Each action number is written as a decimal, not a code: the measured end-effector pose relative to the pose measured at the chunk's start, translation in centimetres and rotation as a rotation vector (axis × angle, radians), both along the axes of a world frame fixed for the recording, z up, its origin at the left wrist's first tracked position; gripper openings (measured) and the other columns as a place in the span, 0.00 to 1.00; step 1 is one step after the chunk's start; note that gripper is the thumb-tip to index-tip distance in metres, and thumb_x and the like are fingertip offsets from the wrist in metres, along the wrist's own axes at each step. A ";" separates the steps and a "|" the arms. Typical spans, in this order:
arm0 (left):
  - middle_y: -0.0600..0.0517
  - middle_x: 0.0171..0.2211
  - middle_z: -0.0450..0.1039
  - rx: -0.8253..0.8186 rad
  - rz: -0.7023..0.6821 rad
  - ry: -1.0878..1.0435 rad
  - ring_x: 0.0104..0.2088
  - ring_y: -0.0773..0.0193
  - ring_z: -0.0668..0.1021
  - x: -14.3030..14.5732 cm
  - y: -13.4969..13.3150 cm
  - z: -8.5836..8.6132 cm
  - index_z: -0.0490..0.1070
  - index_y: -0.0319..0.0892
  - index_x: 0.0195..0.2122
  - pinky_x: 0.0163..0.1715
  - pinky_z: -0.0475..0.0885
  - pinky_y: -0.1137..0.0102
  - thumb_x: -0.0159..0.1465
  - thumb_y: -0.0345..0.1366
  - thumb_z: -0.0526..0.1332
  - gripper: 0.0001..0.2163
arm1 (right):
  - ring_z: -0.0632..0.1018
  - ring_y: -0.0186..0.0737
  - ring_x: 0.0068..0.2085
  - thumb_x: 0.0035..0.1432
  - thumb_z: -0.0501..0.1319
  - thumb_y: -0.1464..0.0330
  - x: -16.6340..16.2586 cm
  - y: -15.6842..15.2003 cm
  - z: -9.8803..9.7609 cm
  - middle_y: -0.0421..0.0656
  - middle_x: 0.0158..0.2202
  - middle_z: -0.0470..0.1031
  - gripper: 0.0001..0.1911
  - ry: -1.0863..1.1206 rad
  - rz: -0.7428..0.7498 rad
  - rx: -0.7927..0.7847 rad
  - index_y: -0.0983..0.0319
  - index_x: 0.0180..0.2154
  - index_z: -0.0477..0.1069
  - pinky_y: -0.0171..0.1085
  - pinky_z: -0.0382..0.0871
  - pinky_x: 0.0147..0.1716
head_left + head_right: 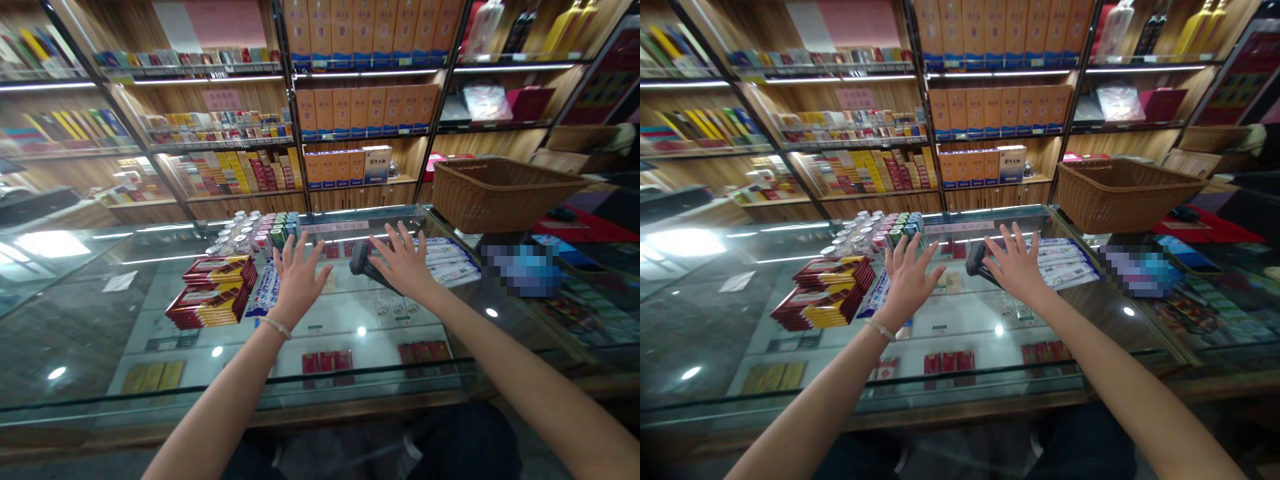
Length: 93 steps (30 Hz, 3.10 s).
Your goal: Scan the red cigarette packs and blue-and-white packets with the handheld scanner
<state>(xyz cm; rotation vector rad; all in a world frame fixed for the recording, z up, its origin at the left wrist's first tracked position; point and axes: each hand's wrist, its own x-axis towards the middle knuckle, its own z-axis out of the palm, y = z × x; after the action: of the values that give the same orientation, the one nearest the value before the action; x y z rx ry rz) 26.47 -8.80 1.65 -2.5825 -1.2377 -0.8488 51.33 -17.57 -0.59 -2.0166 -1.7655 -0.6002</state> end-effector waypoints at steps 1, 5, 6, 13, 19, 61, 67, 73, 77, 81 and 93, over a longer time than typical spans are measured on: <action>0.44 0.76 0.53 0.005 0.000 -0.001 0.76 0.39 0.53 0.0 0.1 -0.1 0.68 0.51 0.68 0.72 0.45 0.35 0.71 0.48 0.59 0.24 | 0.51 0.62 0.76 0.75 0.46 0.52 0.0 0.0 0.0 0.51 0.76 0.55 0.29 0.000 -0.001 -0.003 0.51 0.70 0.64 0.72 0.39 0.69; 0.43 0.76 0.53 0.029 -0.014 0.010 0.76 0.39 0.53 0.4 0.1 0.2 0.69 0.50 0.67 0.72 0.45 0.35 0.71 0.49 0.59 0.25 | 0.51 0.62 0.76 0.75 0.46 0.52 0.5 -0.3 0.4 0.49 0.76 0.55 0.29 0.012 0.000 -0.002 0.49 0.70 0.63 0.72 0.40 0.69; 0.42 0.76 0.53 0.031 -0.023 0.014 0.75 0.38 0.53 0.6 0.0 0.3 0.69 0.50 0.67 0.72 0.46 0.35 0.71 0.49 0.59 0.25 | 0.52 0.61 0.76 0.75 0.46 0.52 0.8 -0.4 0.6 0.49 0.76 0.56 0.29 0.015 -0.002 -0.003 0.49 0.70 0.64 0.72 0.40 0.69; 0.44 0.75 0.56 0.002 -0.072 0.012 0.75 0.39 0.55 2.8 -0.6 1.3 0.71 0.50 0.66 0.72 0.47 0.38 0.71 0.48 0.60 0.23 | 0.54 0.60 0.75 0.75 0.45 0.51 5.1 -1.8 1.5 0.50 0.75 0.58 0.29 -0.019 -0.103 0.002 0.50 0.68 0.67 0.72 0.42 0.68; 0.46 0.75 0.57 -0.010 -0.121 0.006 0.75 0.40 0.55 6.2 -0.8 1.4 0.72 0.52 0.65 0.72 0.47 0.38 0.71 0.48 0.60 0.23 | 0.53 0.62 0.75 0.74 0.46 0.52 9.7 -3.8 1.7 0.51 0.75 0.57 0.28 -0.062 -0.202 -0.041 0.51 0.69 0.65 0.74 0.45 0.67; 0.43 0.71 0.64 -0.078 -0.241 0.281 0.74 0.36 0.56 21.1 -1.7 0.1 0.86 0.46 0.42 0.72 0.46 0.33 0.64 0.45 0.69 0.11 | 0.52 0.66 0.75 0.68 0.62 0.59 21.9 -5.2 -1.2 0.44 0.77 0.55 0.17 -0.082 -0.162 -0.234 0.46 0.55 0.80 0.77 0.44 0.65; 0.44 0.70 0.65 -0.049 -0.242 0.292 0.73 0.35 0.58 21.2 -1.9 0.1 0.86 0.46 0.42 0.71 0.48 0.32 0.64 0.42 0.68 0.10 | 0.52 0.65 0.75 0.68 0.62 0.60 21.7 -5.1 -1.3 0.47 0.76 0.56 0.15 -0.048 -0.155 -0.243 0.49 0.53 0.81 0.77 0.42 0.66; 0.44 0.70 0.65 -0.040 -0.242 0.289 0.74 0.37 0.57 21.3 -1.9 0.1 0.86 0.46 0.41 0.72 0.45 0.34 0.63 0.40 0.68 0.09 | 0.52 0.64 0.75 0.67 0.62 0.60 21.7 -5.2 -1.5 0.47 0.76 0.56 0.15 -0.060 -0.142 -0.218 0.50 0.52 0.81 0.76 0.41 0.66; 0.44 0.70 0.66 -0.024 -0.236 0.284 0.73 0.37 0.58 21.3 -1.8 -0.1 0.85 0.46 0.43 0.72 0.46 0.34 0.63 0.40 0.69 0.10 | 0.52 0.63 0.75 0.66 0.63 0.60 21.4 -5.2 -1.3 0.48 0.75 0.57 0.15 -0.055 -0.164 -0.218 0.51 0.52 0.80 0.76 0.43 0.66; 0.43 0.69 0.66 -0.027 -0.237 0.269 0.73 0.38 0.59 21.3 -1.7 -0.2 0.84 0.45 0.46 0.72 0.46 0.34 0.62 0.39 0.70 0.12 | 0.54 0.62 0.74 0.65 0.64 0.62 21.1 -5.1 -1.2 0.48 0.74 0.60 0.13 -0.064 -0.184 -0.194 0.54 0.50 0.79 0.75 0.44 0.66; 0.46 0.68 0.69 -0.052 -0.265 0.271 0.73 0.37 0.58 20.7 -1.6 0.5 0.85 0.47 0.41 0.70 0.46 0.30 0.66 0.36 0.63 0.10 | 0.56 0.62 0.73 0.65 0.63 0.65 20.6 -5.1 0.3 0.45 0.71 0.66 0.09 -0.097 -0.162 -0.157 0.54 0.42 0.83 0.75 0.44 0.65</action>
<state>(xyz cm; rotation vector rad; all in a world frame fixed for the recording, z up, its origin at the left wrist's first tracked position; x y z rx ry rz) 47.17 -10.36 2.19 -2.8278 -0.8684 -0.4859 71.91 -22.68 -0.24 -2.2897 -1.7647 -0.6370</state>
